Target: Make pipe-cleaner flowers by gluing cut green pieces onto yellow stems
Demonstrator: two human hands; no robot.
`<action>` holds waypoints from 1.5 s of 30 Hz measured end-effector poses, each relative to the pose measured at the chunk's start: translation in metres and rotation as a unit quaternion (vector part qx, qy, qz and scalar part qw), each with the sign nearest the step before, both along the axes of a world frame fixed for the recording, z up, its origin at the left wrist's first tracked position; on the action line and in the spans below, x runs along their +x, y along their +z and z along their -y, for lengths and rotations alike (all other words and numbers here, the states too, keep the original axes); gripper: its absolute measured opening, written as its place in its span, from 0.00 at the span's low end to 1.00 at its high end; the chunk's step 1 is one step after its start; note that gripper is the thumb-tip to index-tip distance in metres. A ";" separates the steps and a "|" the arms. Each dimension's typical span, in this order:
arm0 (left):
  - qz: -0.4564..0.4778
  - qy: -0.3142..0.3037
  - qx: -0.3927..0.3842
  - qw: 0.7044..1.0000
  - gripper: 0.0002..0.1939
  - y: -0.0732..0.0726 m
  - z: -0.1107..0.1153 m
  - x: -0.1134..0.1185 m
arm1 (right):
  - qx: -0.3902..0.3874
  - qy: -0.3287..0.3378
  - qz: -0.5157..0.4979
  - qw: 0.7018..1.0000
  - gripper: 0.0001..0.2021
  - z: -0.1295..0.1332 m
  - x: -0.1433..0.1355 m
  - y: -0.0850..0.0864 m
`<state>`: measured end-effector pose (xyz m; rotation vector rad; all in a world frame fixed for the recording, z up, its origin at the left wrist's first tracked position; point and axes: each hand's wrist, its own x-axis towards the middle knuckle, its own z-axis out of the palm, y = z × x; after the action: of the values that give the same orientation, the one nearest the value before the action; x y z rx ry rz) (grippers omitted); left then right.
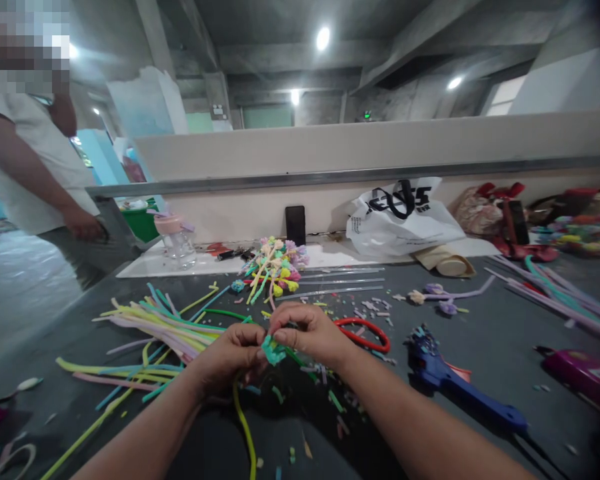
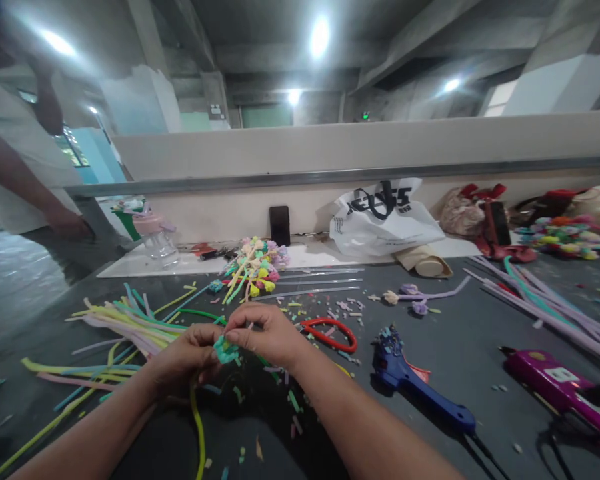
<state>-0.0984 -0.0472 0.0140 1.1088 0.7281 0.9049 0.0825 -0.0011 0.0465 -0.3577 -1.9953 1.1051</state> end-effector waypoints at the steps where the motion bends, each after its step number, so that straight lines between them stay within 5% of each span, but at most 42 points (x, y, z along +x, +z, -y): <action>1: 0.000 0.002 -0.002 1.000 0.15 0.000 0.000 0.000 | 0.001 -0.003 0.002 1.000 0.11 0.000 0.000 0.000; 13: -0.015 0.023 -0.004 1.000 0.14 -0.003 -0.005 -0.002 | 0.188 -0.099 0.065 0.975 0.11 -0.001 -0.001 0.001; 25: -0.045 -0.012 0.003 0.999 0.14 0.002 -0.002 0.002 | 0.197 -0.055 0.063 0.977 0.11 -0.001 0.000 0.003; 36: 0.028 0.002 -0.020 0.999 0.12 -0.004 -0.002 0.002 | 0.298 -0.093 0.136 0.940 0.04 -0.003 0.003 0.001; 45: 0.024 -0.008 -0.019 0.999 0.13 -0.004 -0.003 0.002 | 0.297 -0.098 0.138 0.940 0.05 -0.004 0.002 -0.004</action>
<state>-0.0968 -0.0438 0.0099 1.0534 0.6935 0.8980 0.0844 0.0031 0.0427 -0.3906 -2.3631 0.3041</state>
